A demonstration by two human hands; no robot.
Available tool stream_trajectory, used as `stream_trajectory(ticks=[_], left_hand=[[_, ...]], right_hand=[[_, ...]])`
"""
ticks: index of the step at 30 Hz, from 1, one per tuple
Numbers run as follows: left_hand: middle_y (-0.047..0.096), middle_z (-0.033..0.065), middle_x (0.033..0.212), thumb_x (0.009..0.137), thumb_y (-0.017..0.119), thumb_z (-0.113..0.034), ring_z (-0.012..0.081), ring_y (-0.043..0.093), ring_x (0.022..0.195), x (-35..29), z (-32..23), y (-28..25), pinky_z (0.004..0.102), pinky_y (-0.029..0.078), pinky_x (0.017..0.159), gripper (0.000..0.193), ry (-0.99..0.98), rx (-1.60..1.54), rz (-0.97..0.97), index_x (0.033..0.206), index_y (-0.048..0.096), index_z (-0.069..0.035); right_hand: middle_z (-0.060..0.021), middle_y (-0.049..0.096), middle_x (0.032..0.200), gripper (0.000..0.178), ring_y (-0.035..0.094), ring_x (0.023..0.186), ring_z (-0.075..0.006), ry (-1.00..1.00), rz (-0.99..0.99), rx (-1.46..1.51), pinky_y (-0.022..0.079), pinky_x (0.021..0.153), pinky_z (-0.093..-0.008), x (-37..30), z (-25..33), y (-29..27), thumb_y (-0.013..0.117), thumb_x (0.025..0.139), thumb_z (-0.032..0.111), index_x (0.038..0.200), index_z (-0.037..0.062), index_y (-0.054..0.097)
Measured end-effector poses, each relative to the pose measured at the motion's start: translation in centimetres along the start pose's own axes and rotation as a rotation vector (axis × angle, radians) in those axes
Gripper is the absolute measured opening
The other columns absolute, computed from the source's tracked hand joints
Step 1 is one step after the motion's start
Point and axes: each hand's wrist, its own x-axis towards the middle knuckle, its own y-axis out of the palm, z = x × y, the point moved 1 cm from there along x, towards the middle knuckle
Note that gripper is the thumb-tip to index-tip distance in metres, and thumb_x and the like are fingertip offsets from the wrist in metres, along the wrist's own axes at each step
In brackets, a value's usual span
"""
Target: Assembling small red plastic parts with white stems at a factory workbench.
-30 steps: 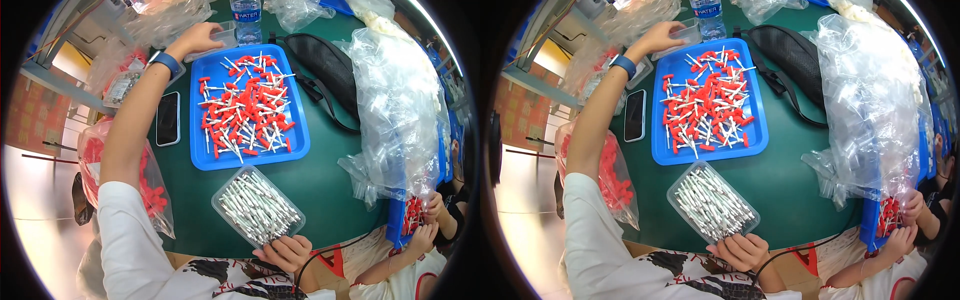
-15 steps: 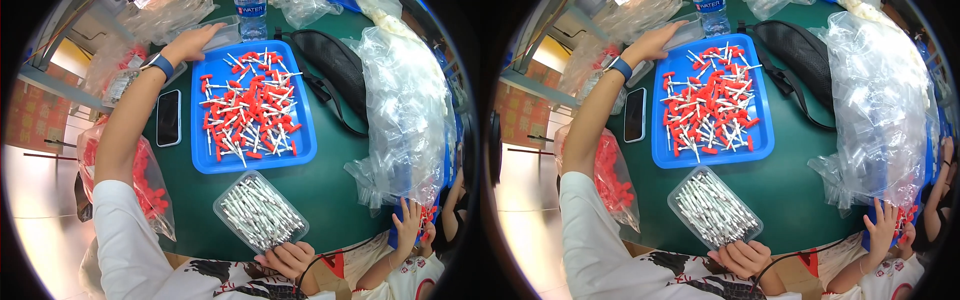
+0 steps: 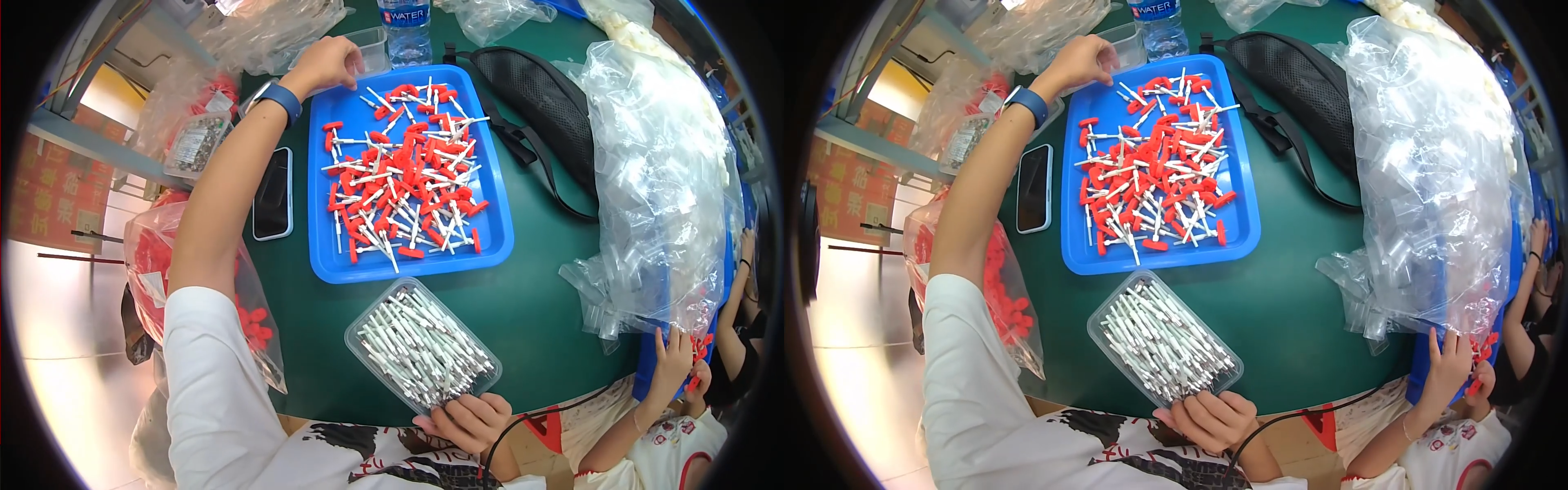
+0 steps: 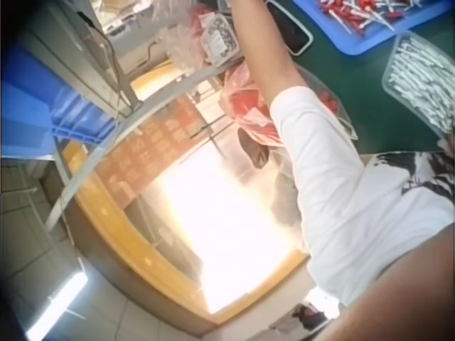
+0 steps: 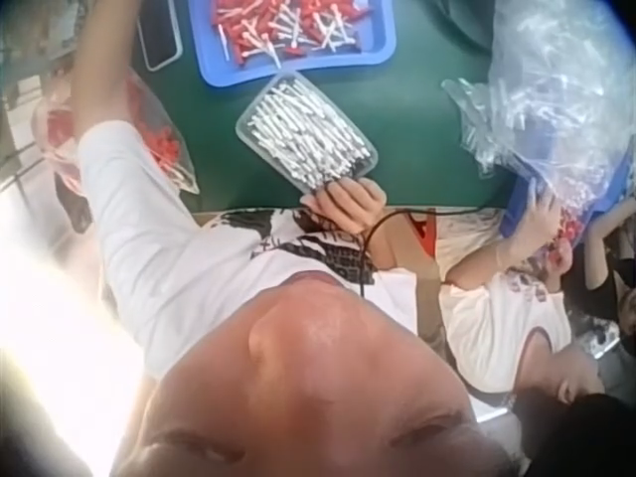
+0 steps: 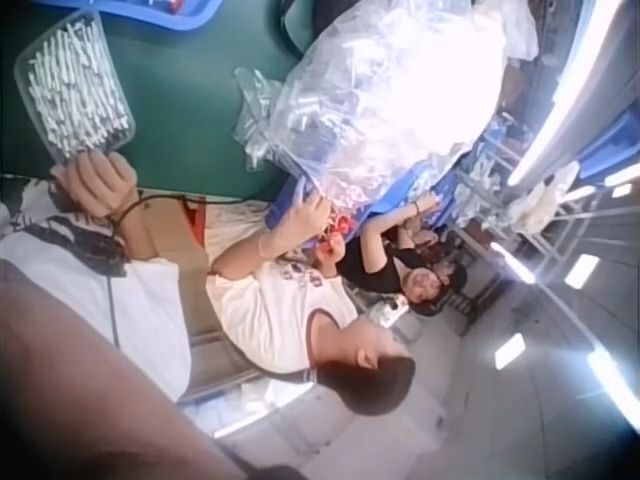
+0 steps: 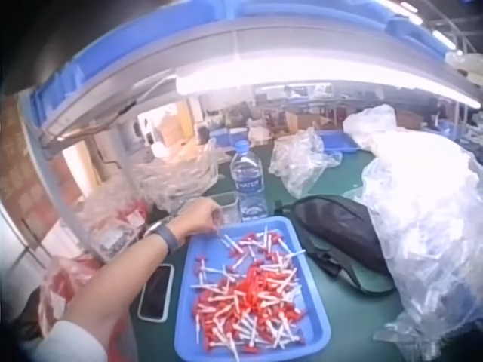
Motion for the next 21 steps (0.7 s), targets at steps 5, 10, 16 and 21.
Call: stream_trajectory(ticks=[5,10,16,21], left_hand=[[0.069,0.0072,0.076,0.059,0.075,-0.008,0.0234,0.067,0.075,-0.8,0.2,-0.6,0.0355,0.052,0.067,0.025,-0.018,-0.006,0.018,0.083,0.068,-0.006],[0.066,0.0071,0.074,0.061,0.07,-0.009,0.0193,0.063,0.069,-3.0,1.3,-4.1,0.0317,0.051,0.065,0.021,0.105,-0.017,-0.024,0.082,0.067,-0.005],[0.066,0.0082,0.076,0.06,0.071,-0.01,0.0207,0.064,0.074,-6.9,4.7,-6.5,0.0326,0.051,0.067,0.022,0.069,0.034,0.183,0.082,0.067,-0.005],[0.068,0.0107,0.085,0.059,0.073,-0.012,0.0239,0.065,0.083,-9.4,7.4,-5.7,0.0352,0.051,0.072,0.029,-0.021,0.21,0.24,0.088,0.071,-0.007]], right_hand=[[0.0057,0.059,0.072,0.023,0.057,0.068,-0.0096,-0.028,-0.027,0.012,0.034,0.058,-0.0225,0.3,-0.2,0.1,0.082,0.07,0.031,0.073,0.0162,0.064],[0.0058,0.058,0.072,0.023,0.056,0.069,-0.0096,-0.032,-0.029,0.007,0.034,0.059,-0.0222,0.1,-0.1,0.0,0.08,0.07,0.032,0.073,0.0168,0.064],[0.0077,0.057,0.075,0.021,0.056,0.073,-0.011,-0.01,-0.022,-0.02,0.036,0.063,-0.0259,-0.2,0.0,0.1,0.082,0.069,0.032,0.072,0.0207,0.064],[0.0073,0.057,0.075,0.021,0.056,0.072,-0.0118,-0.012,-0.036,-0.012,0.036,0.063,-0.0264,-0.1,0.1,0.1,0.082,0.068,0.032,0.07,0.0201,0.065]])
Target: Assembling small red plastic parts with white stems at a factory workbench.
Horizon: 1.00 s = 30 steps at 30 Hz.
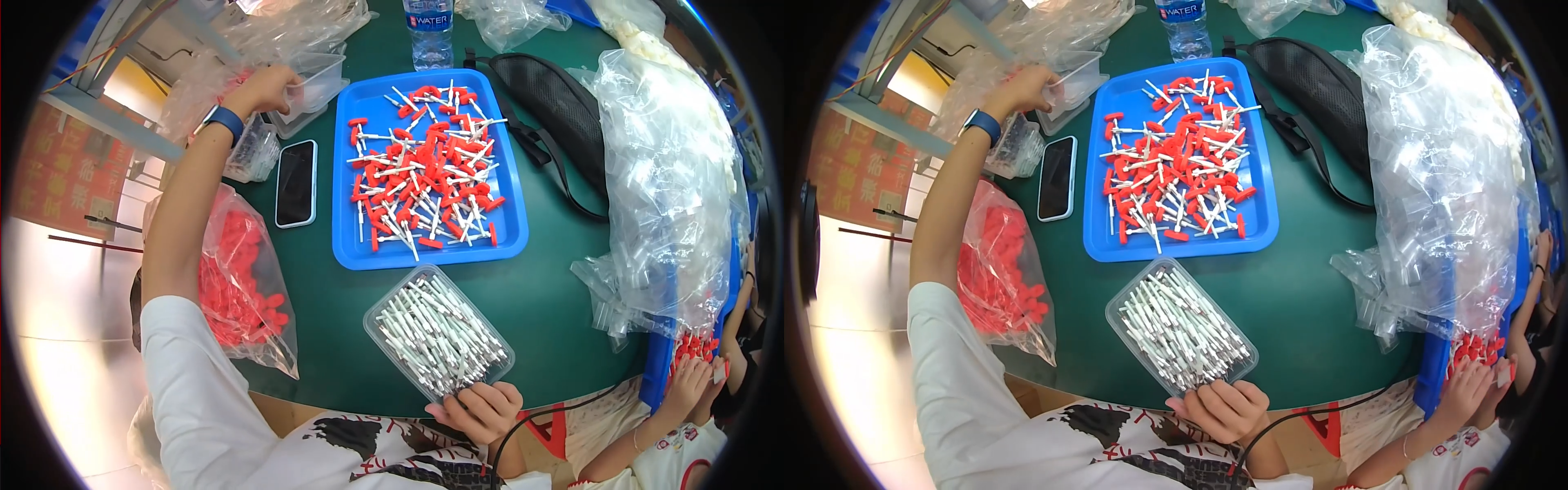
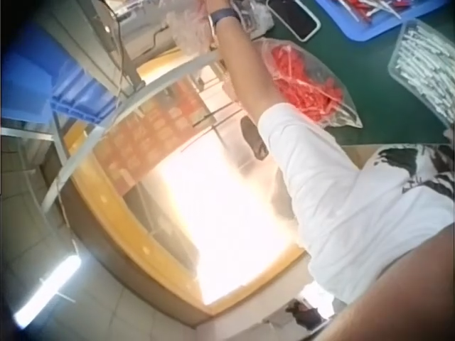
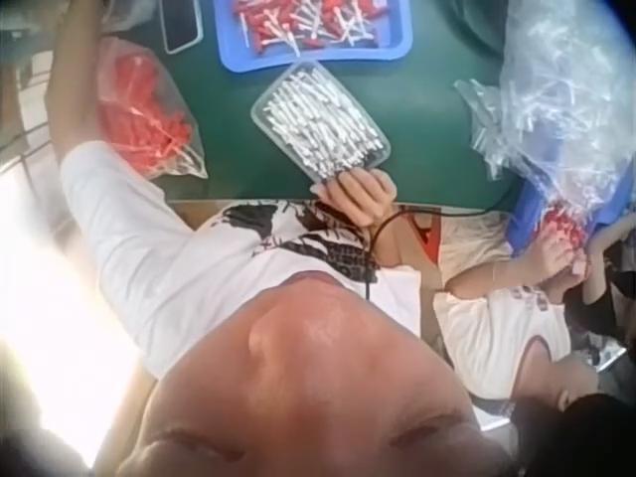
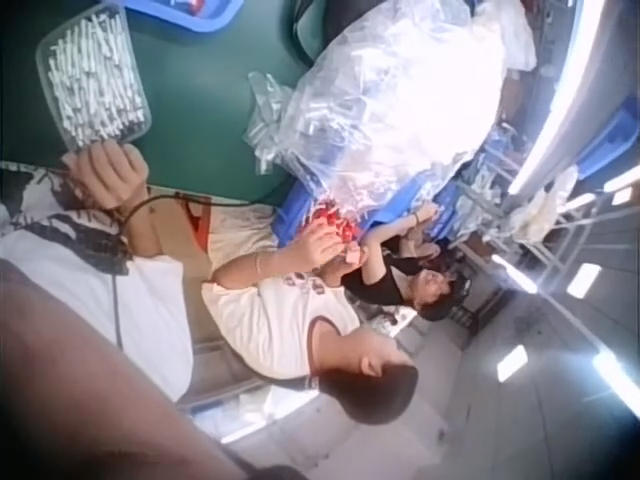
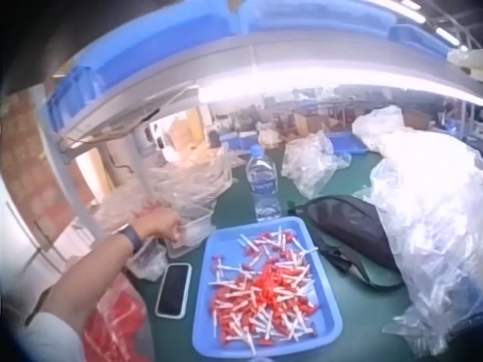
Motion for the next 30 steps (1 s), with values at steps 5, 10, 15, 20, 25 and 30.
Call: stream_trajectory(ticks=[5,10,15,20,25,30], left_hand=[[0.068,0.0114,0.101,0.061,0.075,-0.015,0.026,0.063,0.096,0.4,1.3,0.4,0.0366,0.051,0.08,0.045,-0.256,0.004,0.257,0.106,0.07,-0.01],[0.061,0.0135,0.121,0.069,0.074,-0.028,0.025,0.061,0.105,1.5,-0.6,-1.0,0.0367,0.05,0.084,0.062,-0.216,0.009,0.302,0.126,0.058,-0.01],[0.065,0.0166,0.112,0.075,0.066,-0.043,0.0288,0.062,0.102,3.0,-3.0,0.8,0.0384,0.049,0.087,0.056,-0.195,-0.146,0.376,0.115,0.063,-0.004],[0.065,0.0223,0.107,0.076,0.066,-0.046,0.0364,0.062,0.101,0.6,-0.9,2.5,0.042,0.049,0.088,0.055,-0.373,0.187,0.177,0.11,0.066,-0.002],[0.065,0.0213,0.11,0.078,0.065,-0.048,0.0366,0.062,0.101,-1.9,-3.5,0.5,0.0421,0.049,0.088,0.057,-0.299,0.261,-0.061,0.113,0.064,-0.004],[0.066,0.0138,0.107,0.088,0.061,-0.028,0.0296,0.064,0.101,-9.8,-12.0,-6.5,0.0369,0.054,0.078,0.038,0.113,0.338,-0.523,0.118,0.057,-0.004]], right_hand=[[0.0071,0.057,0.074,0.022,0.055,0.072,-0.0122,0.001,0.002,-0.012,0.036,0.063,-0.0268,0.1,0.2,0.0,0.083,0.067,0.032,0.069,0.0198,0.065],[0.0068,0.058,0.073,0.022,0.055,0.072,-0.0125,0.008,0.004,-0.006,0.036,0.062,-0.027,0.1,0.4,0.1,0.083,0.067,0.032,0.069,0.0194,0.065],[0.006,0.058,0.074,0.021,0.056,0.072,-0.013,0.007,-0.036,-0.006,0.036,0.062,-0.0276,-0.3,0.2,0.1,0.083,0.066,0.031,0.071,0.0194,0.067],[0.004,0.058,0.076,0.02,0.057,0.072,-0.0122,-0.064,-0.034,0.012,0.038,0.058,-0.0252,0.1,-0.2,-0.1,0.082,0.07,0.026,0.076,0.0157,0.066],[-0.012,0.052,0.118,0.019,0.05,0.113,-0.0328,0.349,-0.004,-0.062,0.046,0.089,-0.0431,-0.7,-1.1,-2.8,0.081,0.068,0.014,0.083,0.0108,0.069],[-0.0181,0.052,0.125,0.018,0.05,0.121,-0.0337,0.656,-0.05,0.318,0.043,0.097,-0.0422,0.1,-2.6,-2.9,0.066,0.075,0.001,0.092,0.0037,0.064]])
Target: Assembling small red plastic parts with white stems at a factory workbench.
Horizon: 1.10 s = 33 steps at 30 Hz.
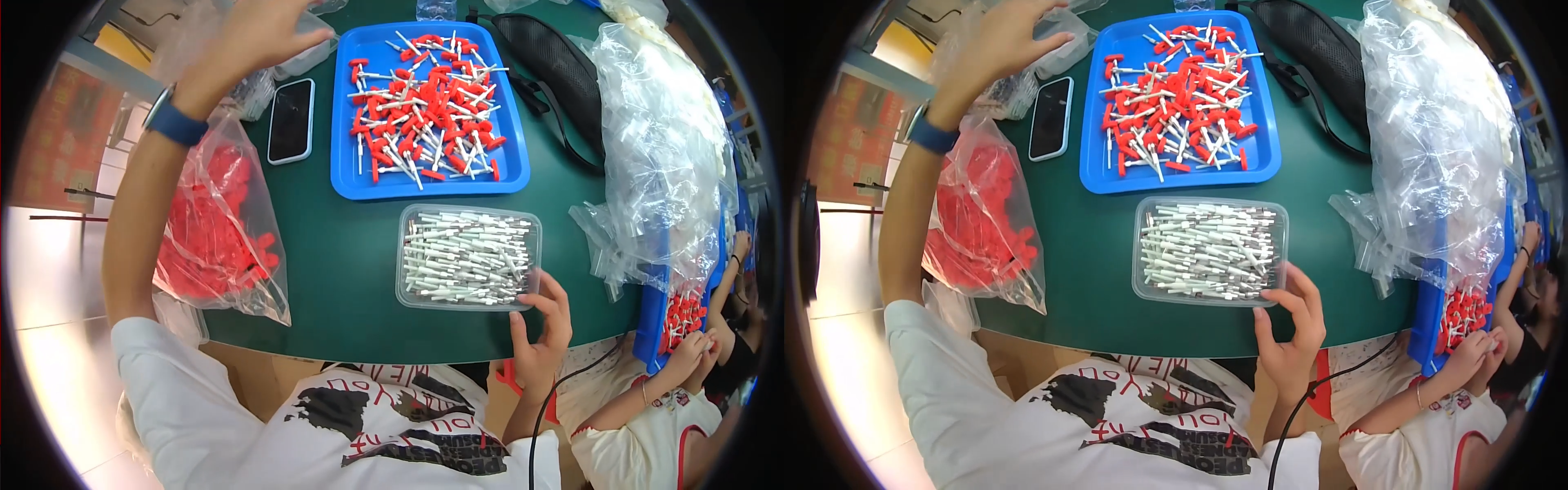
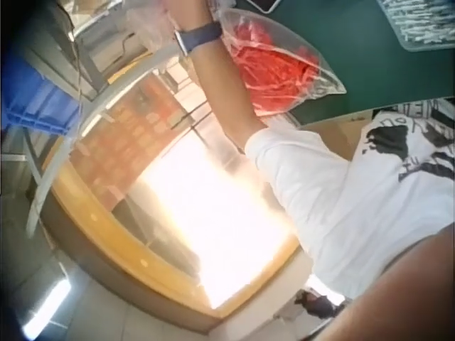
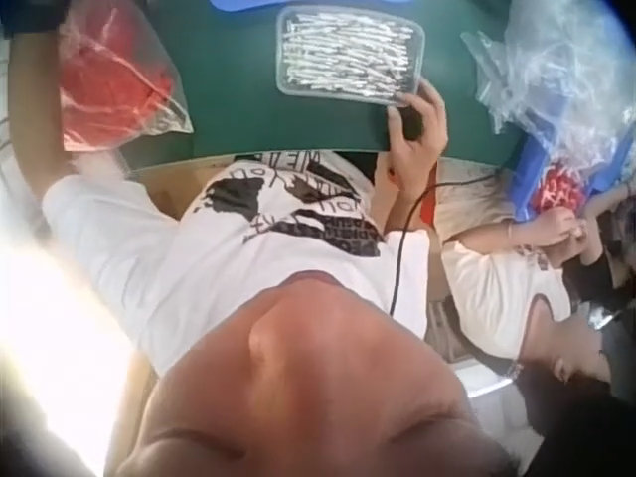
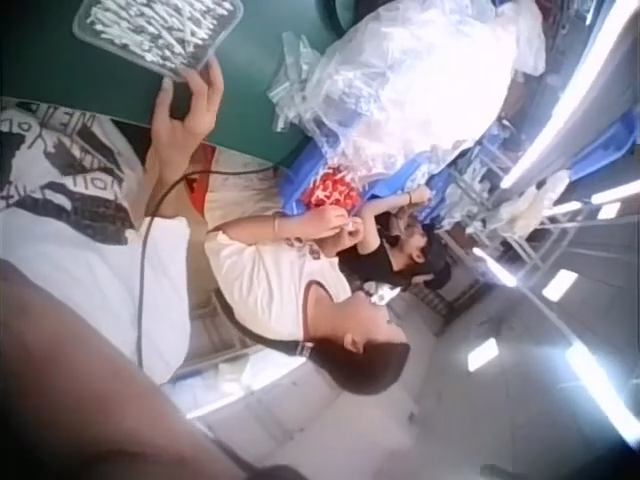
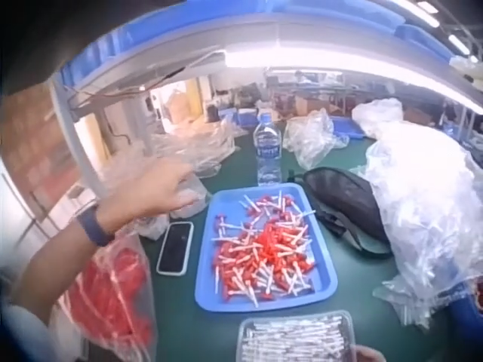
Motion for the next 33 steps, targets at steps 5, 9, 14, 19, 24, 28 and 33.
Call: stream_trajectory(ticks=[5,9,14,19,24,28,33], left_hand=[[0.064,0.0085,0.078,0.077,0.071,-0.014,0.0277,0.061,0.069,-7.7,-8.5,-8.5,0.0374,0.047,0.063,0.012,-0.044,-0.278,-0.384,0.084,0.065,-0.005],[0.056,0.0081,0.062,0.076,0.067,-0.007,0.0253,0.055,0.059,-17.5,-10.4,-10.7,0.0342,0.044,0.059,0.004,-0.399,-0.38,-0.163,0.074,0.063,-0.006],[0.061,0.0089,0.078,0.076,0.067,-0.013,0.0252,0.058,0.076,-24.6,-9.9,-5.6,0.0364,0.044,0.074,0.013,-0.451,-0.168,0.133,0.087,0.064,-0.006],[0.063,0.01,0.096,0.077,0.066,-0.019,0.0266,0.057,0.095,-24.4,-9.1,-2.5,0.0453,0.036,0.095,0.027,-0.339,-0.006,0.052,0.101,0.062,-0.006],[0.063,0.0086,0.092,0.078,0.065,-0.021,0.0256,0.058,0.097,-23.9,-8.4,-0.2,0.0529,0.03,0.103,0.023,-0.455,0.091,0.416,0.098,0.066,-0.008],[0.063,0.0109,0.085,0.075,0.069,-0.016,0.0264,0.06,0.088,-24.6,-8.2,0.5,0.0493,0.03,0.104,0.017,-0.474,0.021,0.288,0.091,0.067,-0.01],[0.065,0.0118,0.086,0.075,0.068,-0.013,0.0279,0.061,0.09,-25.2,-8.7,-0.3,0.0513,0.024,0.111,0.017,-0.43,-0.07,0.147,0.091,0.066,-0.007]], right_hand=[[-0.0199,0.059,0.119,0.017,0.06,0.107,-0.0322,-0.046,0.042,0.003,0.047,0.09,-0.037,0.9,0.1,0.1,0.067,0.071,0.002,0.087,0.0014,0.062],[-0.0214,0.059,0.118,0.021,0.06,0.108,-0.0305,-0.064,0.074,0.111,0.046,0.092,-0.0373,1.0,0.2,1.4,0.067,0.072,0.001,0.092,0.0,0.062],[-0.0194,0.059,0.117,0.027,0.061,0.106,-0.0298,-0.082,0.181,0.165,0.048,0.09,-0.0363,1.4,2.2,3.2,0.068,0.072,0.0,0.098,-0.0003,0.063],[-0.017,0.061,0.115,0.031,0.063,0.099,-0.0285,-0.248,0.054,-0.088,0.051,0.083,-0.0334,2.1,3.9,3.5,0.07,0.071,0.0,0.101,-0.0003,0.064],[-0.0155,0.062,0.111,0.029,0.064,0.087,-0.0259,-0.565,-0.117,-0.041,0.052,0.077,-0.0319,5.5,7.7,2.8,0.073,0.07,0.001,0.098,0.0006,0.066],[-0.0145,0.063,0.107,0.02,0.061,0.084,-0.0202,-0.743,-0.121,0.011,0.05,0.066,-0.0268,10.4,9.0,2.9,0.071,0.076,0.003,0.096,0.0006,0.067],[-0.006,0.064,0.093,0.016,0.064,0.075,-0.0198,-0.729,-0.15,0.076,0.051,0.065,-0.0286,16.5,3.1,6.7,0.073,0.073,0.004,0.089,0.0057,0.068]])
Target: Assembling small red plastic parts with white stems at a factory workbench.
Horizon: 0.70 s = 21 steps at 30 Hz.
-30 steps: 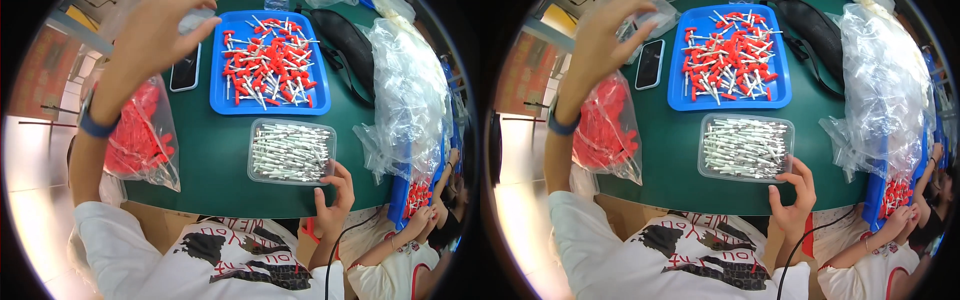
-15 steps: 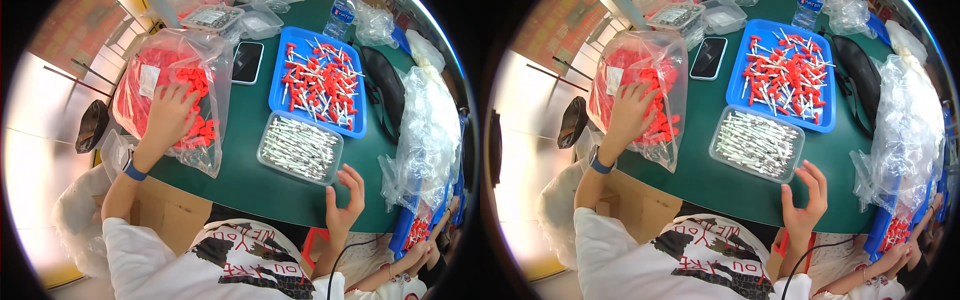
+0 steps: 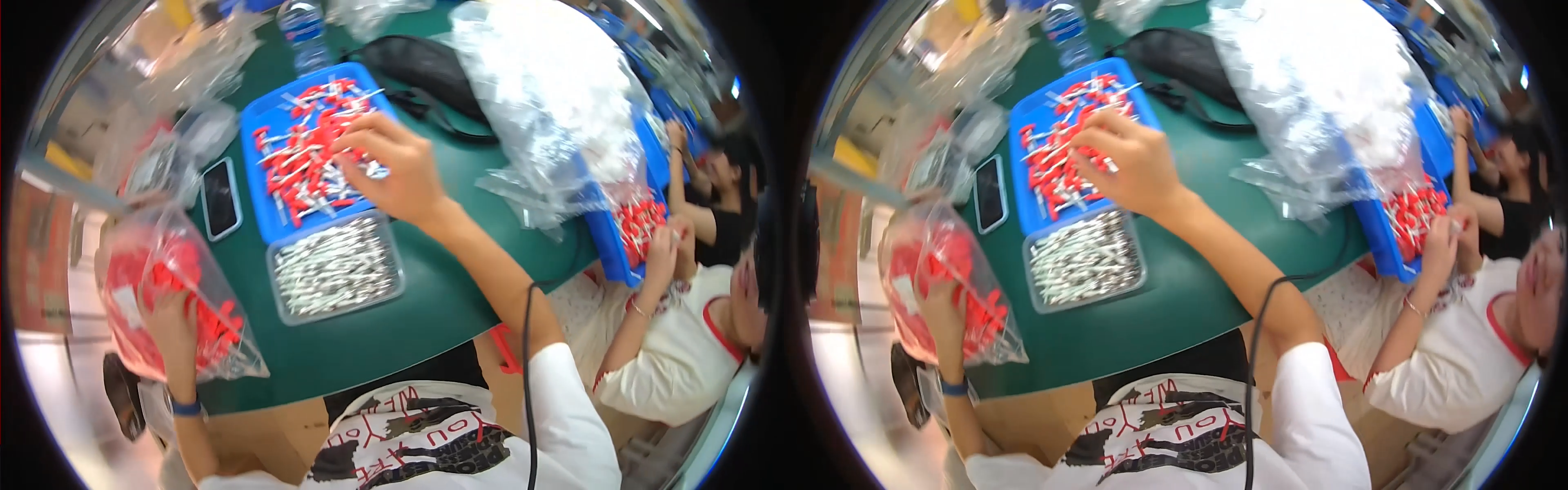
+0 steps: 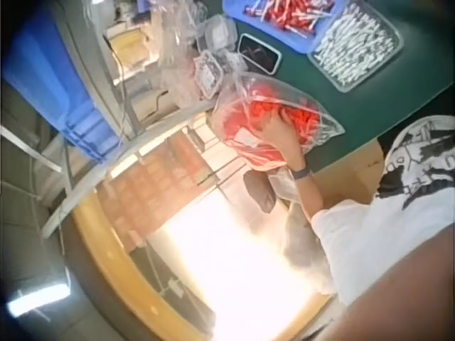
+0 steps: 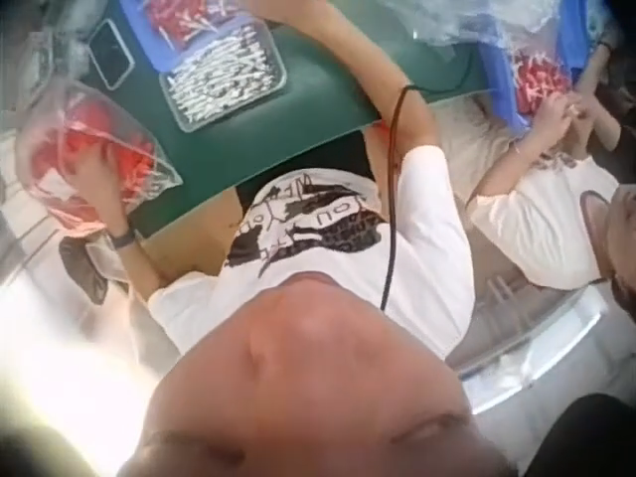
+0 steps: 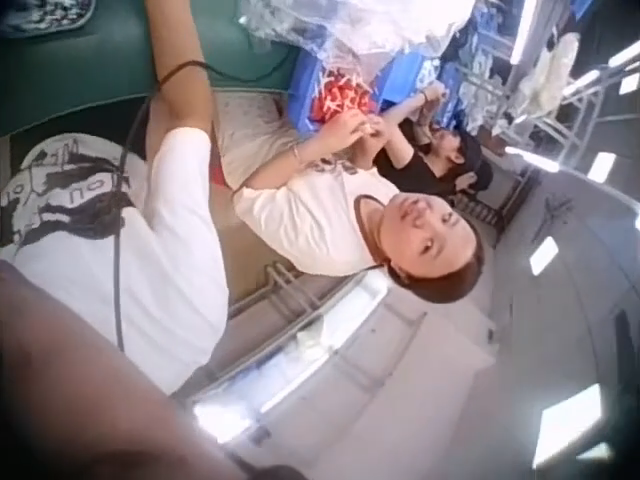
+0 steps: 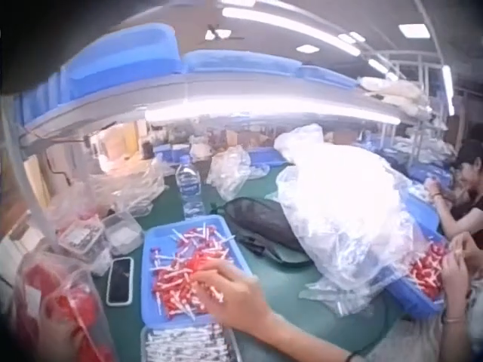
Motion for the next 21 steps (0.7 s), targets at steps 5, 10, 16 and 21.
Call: stream_trajectory(ticks=[5,10,16,21], left_hand=[[0.063,0.0111,0.089,0.076,0.065,-0.011,0.0267,0.061,0.091,-0.3,-0.6,0.4,0.0526,0.022,0.113,0.018,0.062,0.068,-0.08,0.093,0.065,-0.007],[0.066,0.0125,0.1,0.08,0.063,-0.009,0.0292,0.061,0.1,-0.6,2.1,0.6,0.0427,0.039,0.098,0.025,-0.061,-0.155,-0.058,0.104,0.064,-0.003],[0.067,0.009,0.086,0.09,0.06,-0.019,0.0192,0.064,0.075,1.4,-3.0,-8.6,0.0294,0.053,0.068,0.022,-0.078,-0.53,-0.488,0.092,0.068,0.001],[0.061,0.0162,0.092,0.095,0.048,-0.036,0.0324,0.054,0.091,5.7,-13.7,-12.0,0.0469,0.043,0.084,0.041,0.068,-0.732,-0.419,0.091,0.069,0.0]], right_hand=[[-0.0027,0.062,0.091,0.014,0.065,0.074,-0.0201,-0.184,0.09,-0.185,0.051,0.062,-0.0296,-3.5,-2.7,0.2,0.073,0.072,0.01,0.083,0.0097,0.066],[-0.0014,0.053,0.077,0.016,0.059,0.063,-0.0168,-0.297,0.105,-0.301,0.049,0.053,-0.0314,-3.8,-1.7,-1.2,0.071,0.072,0.021,0.074,0.0124,0.057],[-0.0017,0.056,0.074,0.021,0.06,0.068,-0.0192,-0.264,0.404,-0.08,0.048,0.052,-0.0353,-4.5,1.4,0.2,0.068,0.075,0.032,0.073,0.012,0.062],[-0.0013,0.064,0.084,0.021,0.058,0.09,-0.0226,-0.216,0.617,-0.074,0.047,0.068,-0.0399,-4.7,2.0,0.2,0.07,0.074,0.034,0.082,0.0144,0.07]])
